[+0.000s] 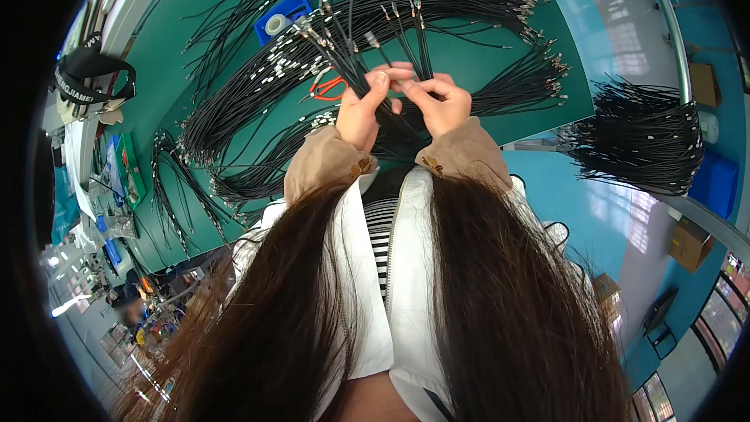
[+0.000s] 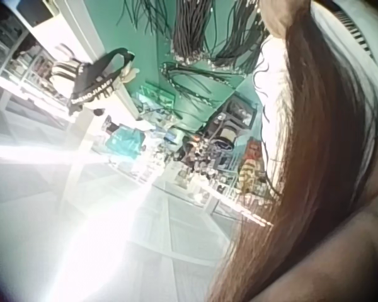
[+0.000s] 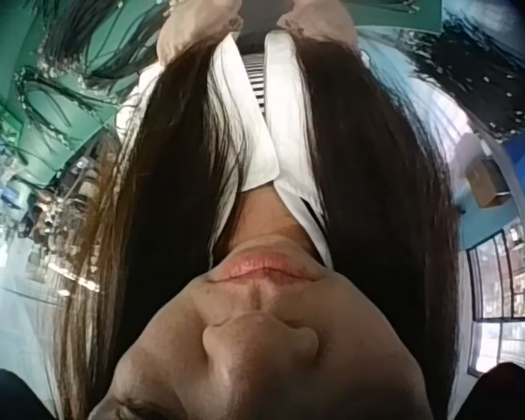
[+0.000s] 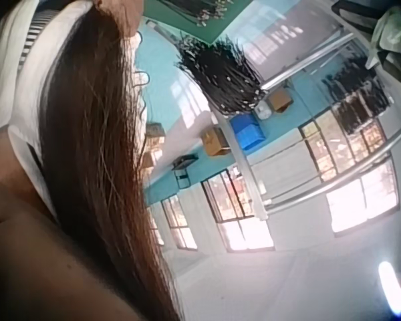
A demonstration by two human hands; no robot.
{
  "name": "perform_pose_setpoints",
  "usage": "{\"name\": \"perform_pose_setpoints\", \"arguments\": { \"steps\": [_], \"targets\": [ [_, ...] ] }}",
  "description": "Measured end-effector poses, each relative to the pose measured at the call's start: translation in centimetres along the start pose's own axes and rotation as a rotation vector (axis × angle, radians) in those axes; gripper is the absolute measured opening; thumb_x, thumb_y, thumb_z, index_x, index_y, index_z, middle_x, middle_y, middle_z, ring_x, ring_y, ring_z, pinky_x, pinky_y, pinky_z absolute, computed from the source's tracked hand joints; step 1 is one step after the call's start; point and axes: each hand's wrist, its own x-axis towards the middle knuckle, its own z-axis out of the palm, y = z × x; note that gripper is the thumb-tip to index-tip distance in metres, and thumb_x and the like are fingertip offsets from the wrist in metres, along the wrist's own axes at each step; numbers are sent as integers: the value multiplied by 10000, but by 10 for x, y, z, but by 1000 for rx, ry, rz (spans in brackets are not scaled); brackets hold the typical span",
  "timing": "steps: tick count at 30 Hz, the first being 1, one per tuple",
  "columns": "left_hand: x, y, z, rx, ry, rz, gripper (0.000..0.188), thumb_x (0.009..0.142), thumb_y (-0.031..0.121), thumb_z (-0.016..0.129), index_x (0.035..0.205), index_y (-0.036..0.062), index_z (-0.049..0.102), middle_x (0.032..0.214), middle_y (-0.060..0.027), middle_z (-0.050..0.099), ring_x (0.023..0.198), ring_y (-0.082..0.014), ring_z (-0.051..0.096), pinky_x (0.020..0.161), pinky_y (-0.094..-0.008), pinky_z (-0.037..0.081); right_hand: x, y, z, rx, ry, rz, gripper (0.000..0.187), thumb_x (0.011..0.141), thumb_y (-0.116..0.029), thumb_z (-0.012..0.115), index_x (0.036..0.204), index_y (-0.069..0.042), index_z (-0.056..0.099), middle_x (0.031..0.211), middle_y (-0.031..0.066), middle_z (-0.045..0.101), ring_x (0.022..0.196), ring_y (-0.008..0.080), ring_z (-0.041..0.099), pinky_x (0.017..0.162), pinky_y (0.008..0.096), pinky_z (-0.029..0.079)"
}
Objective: Organizing and bundling groups of electrical wires on a production table.
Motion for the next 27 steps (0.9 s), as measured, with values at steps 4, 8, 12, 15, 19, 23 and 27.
{"name": "perform_pose_setpoints", "arguments": {
  "steps": [4,8,12,15,19,23,27],
  "targets": [
    [-1,3,4,58,-28,2,354,935,245,457,1132,-30,562,973,-73,617,952,-151,552,817,-283,442,-2,1,-1,-252,-83,-187,137,778,-90,684,852,25,684,823,24,564,726,82,512,637,217,402],
    [5,10,-16,-178,72,-66,398,941,250,447,1176,-68,497,897,-75,588,921,-205,576,858,-339,459,-1,-4,-17,-30,-112,-24,177,844,-112,596,950,6,675,799,12,566,694,75,494,628,206,391],
    [8,17,-45,-319,86,32,458,948,289,427,1195,-96,444,763,-35,480,755,-173,509,812,-411,469,6,-5,-44,132,14,96,202,862,-80,552,1020,-3,651,823,15,561,680,85,488,623,222,397],
    [9,25,-66,-368,161,69,455,953,297,408,1177,-97,455,742,-35,473,738,-171,483,780,-394,448,7,1,-64,202,36,105,286,860,-13,513,1136,-20,589,932,49,562,706,104,501,638,248,420],
    [10,37,-89,-408,246,148,443,960,295,388,1162,-92,465,719,-32,466,718,-167,473,769,-376,445,4,15,-80,233,122,-3,380,846,85,430,1208,-30,427,1039,143,553,736,149,528,672,300,455],
    [8,51,-109,-456,294,221,452,966,317,353,1197,-65,424,730,-20,443,714,-150,455,792,-348,443,3,28,-85,372,260,-72,486,852,74,439,1256,-79,215,1020,207,550,701,186,523,628,317,449],
    [11,72,-129,-460,402,341,431,959,325,375,1159,-49,455,668,-5,423,663,-138,440,751,-337,444,-2,38,-94,373,330,-50,478,887,28,437,1286,-87,200,953,177,553,607,160,471,553,310,411]
  ]
}}
